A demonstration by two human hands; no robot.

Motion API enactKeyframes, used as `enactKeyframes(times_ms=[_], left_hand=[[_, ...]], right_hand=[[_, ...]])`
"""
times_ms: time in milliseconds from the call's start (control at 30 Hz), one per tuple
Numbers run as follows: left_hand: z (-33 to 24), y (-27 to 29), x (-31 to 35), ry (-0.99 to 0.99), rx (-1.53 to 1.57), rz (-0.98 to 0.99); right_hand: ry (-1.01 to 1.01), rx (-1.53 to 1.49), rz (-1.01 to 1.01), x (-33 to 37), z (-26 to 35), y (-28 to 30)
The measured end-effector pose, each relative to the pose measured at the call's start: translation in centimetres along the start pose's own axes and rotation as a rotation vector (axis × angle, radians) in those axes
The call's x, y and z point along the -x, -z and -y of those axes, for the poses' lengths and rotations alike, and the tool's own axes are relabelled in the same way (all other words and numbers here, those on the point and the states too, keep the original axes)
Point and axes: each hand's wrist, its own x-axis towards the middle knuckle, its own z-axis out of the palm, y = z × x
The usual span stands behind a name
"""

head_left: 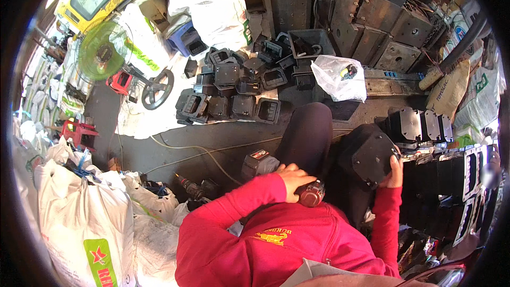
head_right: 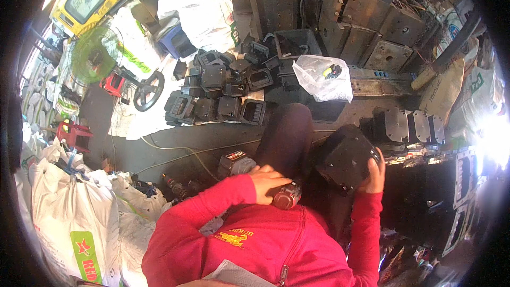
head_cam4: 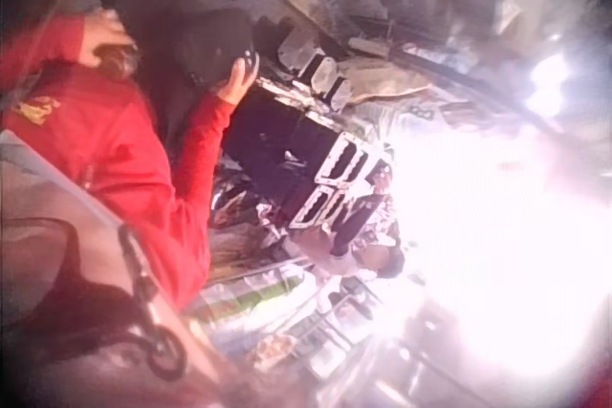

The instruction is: The person sits on the floor and uses a cordless drill to drive screws into black plastic components, securing them together. They repeatedly pick up parts, align them, and fasten them with the drill, then place the assembled units into a nearby stack.

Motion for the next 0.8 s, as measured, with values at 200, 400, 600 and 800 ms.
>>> enactKeyframes(times_ms=[200, 400, 600, 800], left_hand=[[4.6, 4.1, -0.5, 0.067, 1.459, -0.168], [8.8, 4.9, -0.3, 0.008, 2.02, -0.608], [26.4, 6.9, -2.0, 0.599, 1.551, -0.958], [42.8, 7.8, -6.4, 0.96, 1.573, -1.057]], right_hand=[[-0.386, -0.344, 0.225, -1.7, -3.1, -11.3], [-0.572, -0.115, 0.157, -3.0, -7.1, -16.3], [-0.152, 0.414, 0.226, -4.6, -6.3, -7.7], [-0.206, 0.473, -0.14, -3.2, -4.3, -2.3]])
